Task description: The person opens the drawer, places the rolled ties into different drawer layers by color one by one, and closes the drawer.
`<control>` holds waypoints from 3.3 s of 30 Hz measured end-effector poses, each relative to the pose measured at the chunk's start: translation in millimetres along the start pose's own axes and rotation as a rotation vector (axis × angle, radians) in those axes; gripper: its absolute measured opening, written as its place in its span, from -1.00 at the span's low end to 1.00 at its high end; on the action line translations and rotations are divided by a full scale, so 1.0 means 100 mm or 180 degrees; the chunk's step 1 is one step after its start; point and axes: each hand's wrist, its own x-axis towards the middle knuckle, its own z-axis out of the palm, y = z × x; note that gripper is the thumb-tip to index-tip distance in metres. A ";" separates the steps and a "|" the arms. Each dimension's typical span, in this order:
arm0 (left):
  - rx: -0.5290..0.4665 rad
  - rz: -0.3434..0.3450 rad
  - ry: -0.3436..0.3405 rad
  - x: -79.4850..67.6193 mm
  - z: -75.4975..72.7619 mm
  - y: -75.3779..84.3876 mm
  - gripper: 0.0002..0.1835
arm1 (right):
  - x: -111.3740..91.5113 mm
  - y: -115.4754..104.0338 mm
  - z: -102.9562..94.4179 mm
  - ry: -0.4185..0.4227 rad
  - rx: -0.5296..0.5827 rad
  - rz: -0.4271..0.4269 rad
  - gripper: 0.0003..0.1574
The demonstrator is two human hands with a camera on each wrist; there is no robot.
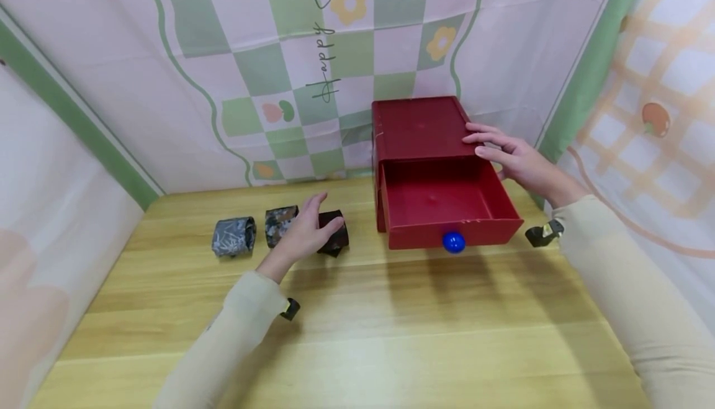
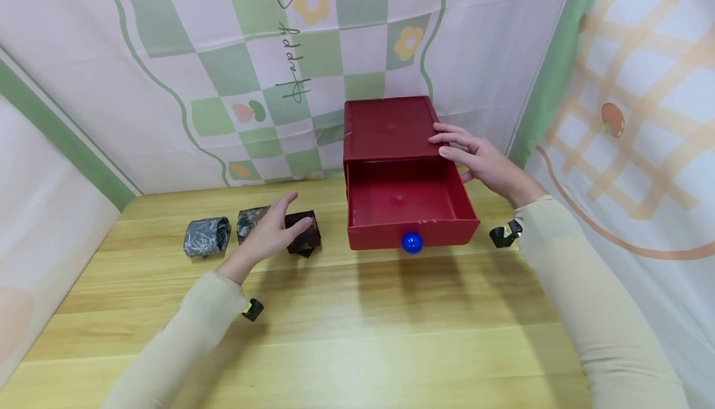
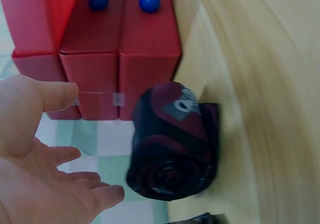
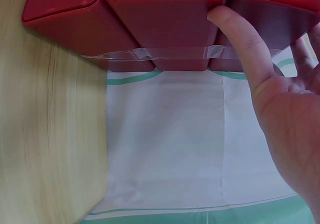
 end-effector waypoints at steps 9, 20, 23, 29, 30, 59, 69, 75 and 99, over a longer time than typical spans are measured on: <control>-0.0346 -0.0221 -0.0119 0.09 0.13 -0.19 -0.16 | 0.01 0.01 0.00 0.0017 -0.0037 -0.0001 -0.46; -0.0567 -0.0574 -0.0122 0.10 0.17 -0.27 -0.16 | 0.01 0.01 0.00 0.0027 -0.0044 -0.0013 -0.48; -0.0646 -0.0679 -0.0156 0.11 0.17 -0.31 -0.17 | 0.00 0.01 0.01 0.0028 -0.0033 -0.0004 -0.47; -0.0606 -0.0814 -0.0166 0.13 0.19 -0.39 -0.23 | 0.00 0.00 0.01 0.0023 -0.0034 -0.0004 -0.47; -0.0580 -0.0817 -0.0155 0.13 0.20 -0.40 -0.24 | 0.00 0.00 0.01 0.0023 -0.0029 -0.0005 -0.47; -0.0477 -0.0800 -0.0081 0.12 0.25 -0.47 -0.26 | 0.00 -0.01 0.02 0.0027 0.0011 0.0052 -0.46; -0.0437 -0.0776 -0.0045 0.10 0.27 -0.46 -0.26 | -0.01 0.00 0.02 0.0023 0.0001 0.0051 -0.46; -0.0395 -0.0766 0.0021 0.09 0.29 -0.46 -0.26 | -0.02 0.00 0.02 0.0027 0.0014 0.0047 -0.47; -0.0177 -0.0618 0.0095 0.06 0.30 -0.38 -0.27 | -0.01 0.01 0.02 0.0013 0.0090 0.0048 -0.46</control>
